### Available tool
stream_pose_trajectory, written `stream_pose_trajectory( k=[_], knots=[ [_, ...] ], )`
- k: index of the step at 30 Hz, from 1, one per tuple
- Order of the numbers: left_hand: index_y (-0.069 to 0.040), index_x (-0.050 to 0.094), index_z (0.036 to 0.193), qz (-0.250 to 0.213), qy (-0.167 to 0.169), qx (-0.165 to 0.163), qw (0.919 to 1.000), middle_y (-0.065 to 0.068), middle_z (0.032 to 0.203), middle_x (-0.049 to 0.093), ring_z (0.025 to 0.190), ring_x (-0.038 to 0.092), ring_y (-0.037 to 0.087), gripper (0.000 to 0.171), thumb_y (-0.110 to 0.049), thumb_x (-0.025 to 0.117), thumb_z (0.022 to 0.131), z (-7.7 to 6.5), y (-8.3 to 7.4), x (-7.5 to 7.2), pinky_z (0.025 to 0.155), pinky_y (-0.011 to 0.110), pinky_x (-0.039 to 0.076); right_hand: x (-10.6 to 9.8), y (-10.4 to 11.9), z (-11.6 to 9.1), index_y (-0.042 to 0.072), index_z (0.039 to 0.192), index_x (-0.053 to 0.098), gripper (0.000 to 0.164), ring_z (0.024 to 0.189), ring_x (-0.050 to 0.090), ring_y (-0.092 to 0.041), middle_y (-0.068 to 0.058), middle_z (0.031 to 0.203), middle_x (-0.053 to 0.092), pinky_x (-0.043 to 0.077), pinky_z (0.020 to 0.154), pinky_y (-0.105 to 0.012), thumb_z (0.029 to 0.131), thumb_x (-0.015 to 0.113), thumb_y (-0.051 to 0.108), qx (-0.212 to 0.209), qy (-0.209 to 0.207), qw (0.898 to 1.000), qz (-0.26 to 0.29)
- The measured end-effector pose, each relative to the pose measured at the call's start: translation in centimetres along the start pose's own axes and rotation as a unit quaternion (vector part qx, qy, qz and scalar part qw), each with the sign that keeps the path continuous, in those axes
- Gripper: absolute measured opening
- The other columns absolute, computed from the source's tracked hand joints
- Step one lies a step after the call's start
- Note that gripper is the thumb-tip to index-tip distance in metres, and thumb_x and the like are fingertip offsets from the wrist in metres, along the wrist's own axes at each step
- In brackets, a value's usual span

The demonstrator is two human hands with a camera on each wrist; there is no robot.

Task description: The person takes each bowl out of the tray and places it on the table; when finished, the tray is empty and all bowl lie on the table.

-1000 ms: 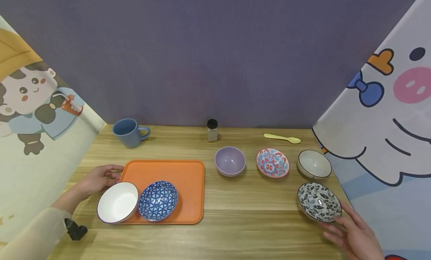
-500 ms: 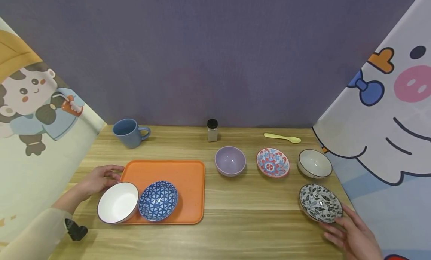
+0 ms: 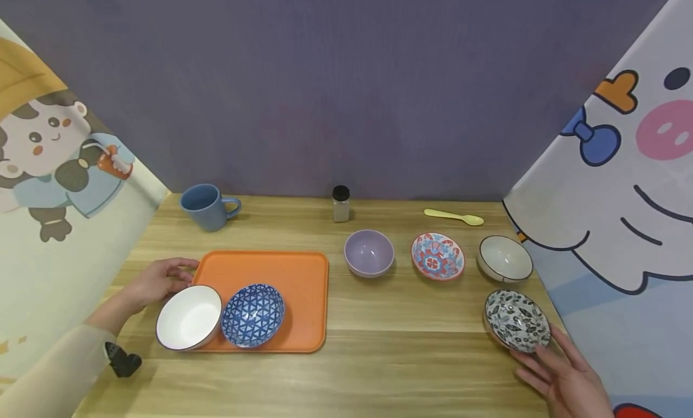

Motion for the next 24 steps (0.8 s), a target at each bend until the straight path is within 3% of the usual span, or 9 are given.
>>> stream_pose_trajectory(
  k=[4,8,12,15,18,21,24],
  knots=[
    [0.000,0.042,0.141,0.004,-0.001,-0.004,1.0000,0.019,0.108,0.061,0.081,0.062,0.022,0.052,0.004,0.056,0.091,0.1,0.0,-0.2,0.060,0.035,0.054,0.0,-0.2,0.0,0.049,0.147,-0.011,0.088,0.093,0.071,-0.025,0.023,0.097,0.061,0.048,0.091,-0.055,0.098,0.056,0.021,-0.002,-0.016,1.000,-0.006],
    [0.000,0.042,0.141,0.005,-0.003,-0.007,1.0000,0.019,0.108,0.060,0.081,0.062,0.021,0.052,0.004,0.056,0.091,0.1,0.1,-0.2,0.061,0.035,0.054,-0.1,-0.1,-0.1,0.044,0.149,-0.010,0.094,0.090,0.071,-0.019,0.020,0.099,0.055,0.050,0.090,-0.051,0.094,0.063,0.026,0.004,-0.050,0.997,-0.055],
    [0.000,0.042,0.141,0.003,-0.002,-0.008,1.0000,0.020,0.107,0.060,0.080,0.062,0.022,0.053,0.005,0.056,0.090,0.1,0.0,-0.1,0.060,0.035,0.054,0.0,0.3,0.0,0.037,0.152,-0.007,0.098,0.084,0.069,-0.007,-0.012,0.129,0.048,0.053,0.087,-0.045,0.090,0.068,0.035,0.014,-0.103,0.984,-0.146],
    [0.001,0.042,0.141,0.002,-0.001,-0.007,1.0000,0.020,0.107,0.060,0.080,0.062,0.022,0.053,0.005,0.056,0.090,0.1,-0.2,0.0,0.060,0.034,0.054,0.2,0.8,-0.1,0.029,0.154,-0.006,0.098,0.078,0.063,0.000,-0.031,0.152,0.018,0.056,0.083,-0.041,0.089,0.065,0.044,0.029,-0.144,0.959,-0.243],
    [0.001,0.042,0.141,0.000,0.001,-0.008,1.0000,0.019,0.107,0.060,0.080,0.062,0.022,0.053,0.005,0.057,0.090,0.1,-0.1,0.0,0.059,0.034,0.053,0.3,1.5,-0.1,0.022,0.155,-0.005,0.100,0.090,0.065,-0.018,-0.029,0.157,0.005,0.054,0.085,-0.044,0.088,0.061,0.056,0.046,-0.172,0.923,-0.342],
    [0.001,0.042,0.140,-0.005,0.002,-0.010,0.9999,0.019,0.107,0.061,0.080,0.062,0.021,0.053,0.005,0.057,0.089,0.1,-0.1,0.0,0.060,0.034,0.054,0.6,2.4,-0.2,0.016,0.155,-0.006,0.104,0.120,0.048,-0.047,-0.030,0.156,0.007,0.044,0.095,-0.056,0.086,0.055,0.065,0.052,-0.175,0.888,-0.422],
    [0.002,0.042,0.140,-0.007,0.002,-0.008,0.9999,0.020,0.107,0.061,0.080,0.063,0.021,0.053,0.006,0.056,0.089,0.1,-0.1,0.0,0.060,0.034,0.054,1.1,3.3,-0.3,0.010,0.154,-0.008,0.106,0.133,0.023,-0.057,-0.033,0.155,0.008,0.035,0.097,-0.065,0.087,0.048,0.070,0.049,-0.152,0.866,-0.475]
  ],
)
Point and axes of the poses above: each hand's wrist, its own z-axis towards the middle knuckle, its own x-axis out of the palm, y = z × x, the point moved 3 cm from there along z, towards the middle knuckle
